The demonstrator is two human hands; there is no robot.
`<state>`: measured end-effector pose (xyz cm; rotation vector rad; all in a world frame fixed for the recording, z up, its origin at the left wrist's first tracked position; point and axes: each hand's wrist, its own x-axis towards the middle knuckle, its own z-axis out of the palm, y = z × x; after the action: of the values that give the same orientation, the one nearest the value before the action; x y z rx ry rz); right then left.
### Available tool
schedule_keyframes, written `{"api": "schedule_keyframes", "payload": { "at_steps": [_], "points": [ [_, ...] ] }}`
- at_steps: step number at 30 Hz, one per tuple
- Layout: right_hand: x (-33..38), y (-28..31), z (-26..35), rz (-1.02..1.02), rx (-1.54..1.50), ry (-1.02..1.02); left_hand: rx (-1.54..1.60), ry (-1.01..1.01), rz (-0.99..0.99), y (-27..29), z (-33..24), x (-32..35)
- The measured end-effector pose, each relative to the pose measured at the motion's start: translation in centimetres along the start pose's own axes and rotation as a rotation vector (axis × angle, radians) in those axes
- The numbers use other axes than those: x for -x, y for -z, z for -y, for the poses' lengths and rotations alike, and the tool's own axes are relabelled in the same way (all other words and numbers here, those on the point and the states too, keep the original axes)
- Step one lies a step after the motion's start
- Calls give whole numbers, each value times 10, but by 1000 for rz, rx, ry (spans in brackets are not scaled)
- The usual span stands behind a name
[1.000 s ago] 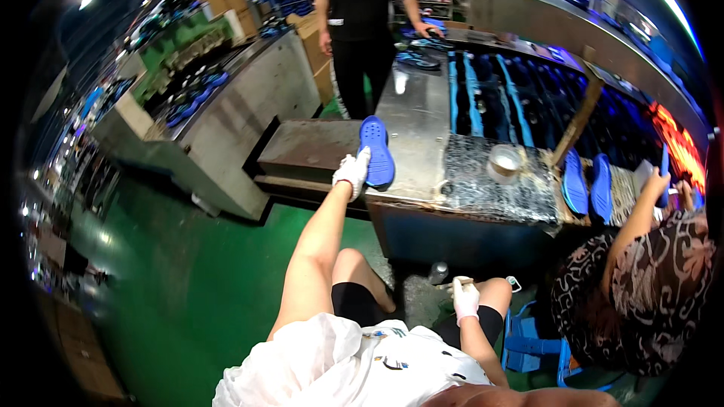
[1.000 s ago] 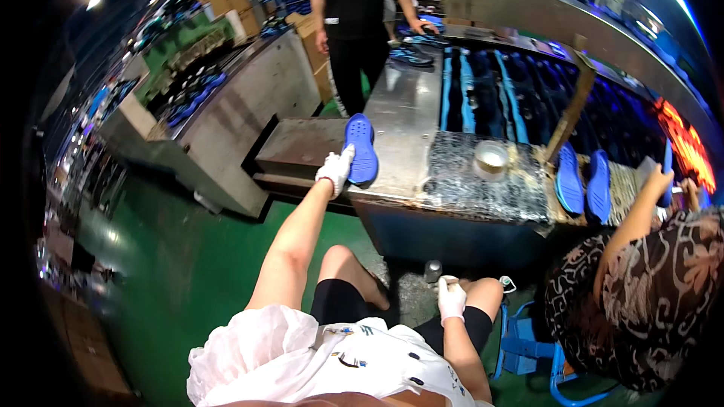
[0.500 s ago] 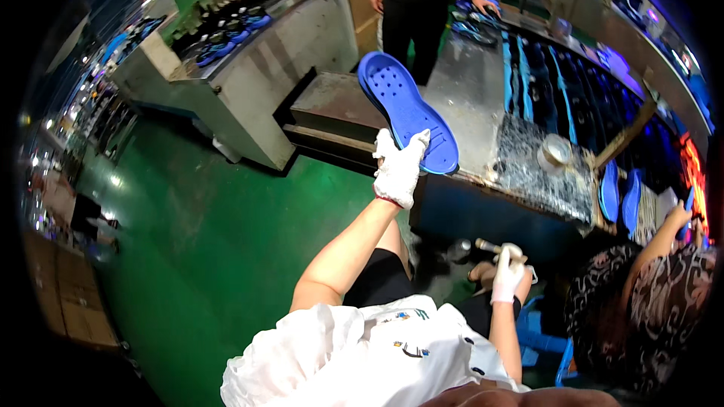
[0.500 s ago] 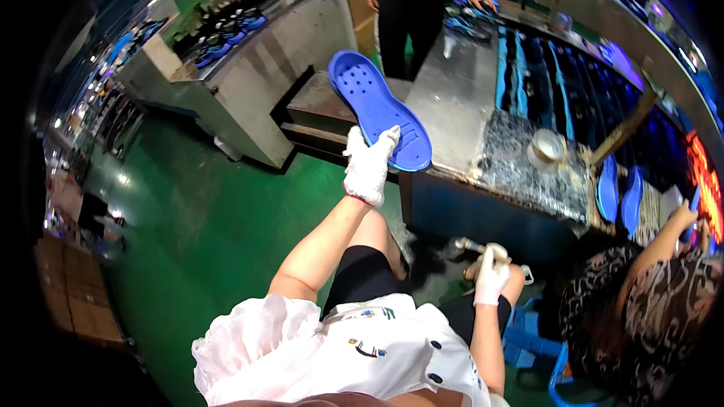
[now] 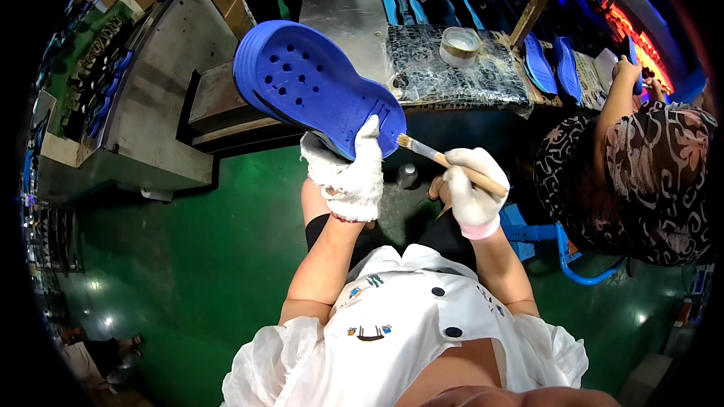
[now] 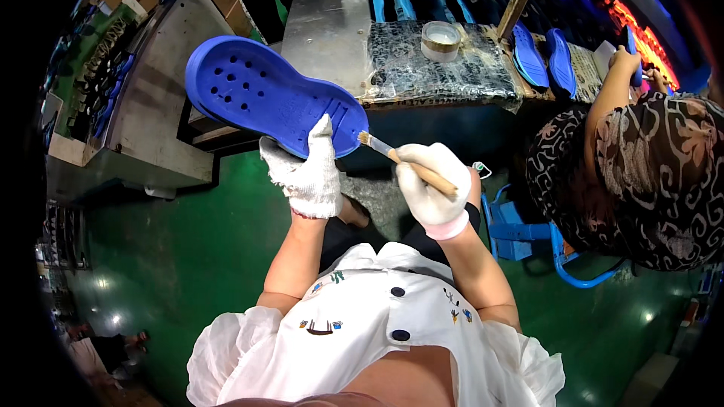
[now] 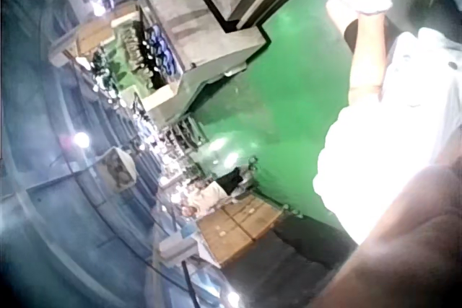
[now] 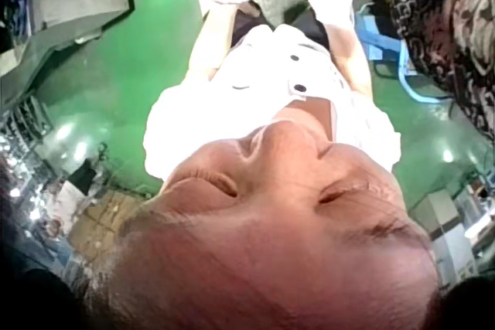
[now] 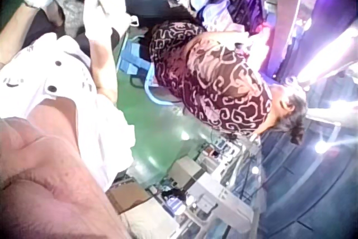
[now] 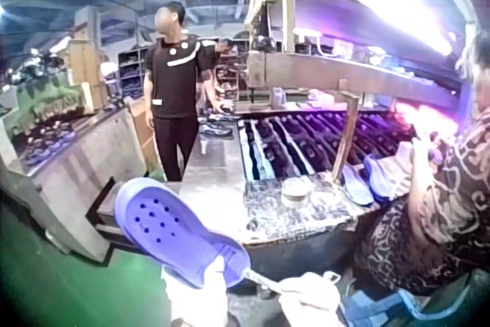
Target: The person picks up blue shoe soles and applies glue to their edges using a brush while seated at a workbench.
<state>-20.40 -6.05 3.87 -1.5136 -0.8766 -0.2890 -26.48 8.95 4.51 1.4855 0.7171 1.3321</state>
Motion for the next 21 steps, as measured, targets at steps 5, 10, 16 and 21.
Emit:
{"api": "schedule_keyframes", "payload": {
  "at_steps": [5, 10, 16, 21],
  "points": [
    [0, 6, -2, -54, 140, 63, -34, 17, -3, 3, 8, 0],
    [-7, 0, 0, 34, 137, 101, 31, 26, -17, -1, 5, 5],
    [-1, 4, 3, 3, 50, -27, -50, 32, -14, -1, 7, 4],
    [-4, 7, 0, 99, 114, 132, -108, 11, -49, 1, 11, 3]
  ]
}}
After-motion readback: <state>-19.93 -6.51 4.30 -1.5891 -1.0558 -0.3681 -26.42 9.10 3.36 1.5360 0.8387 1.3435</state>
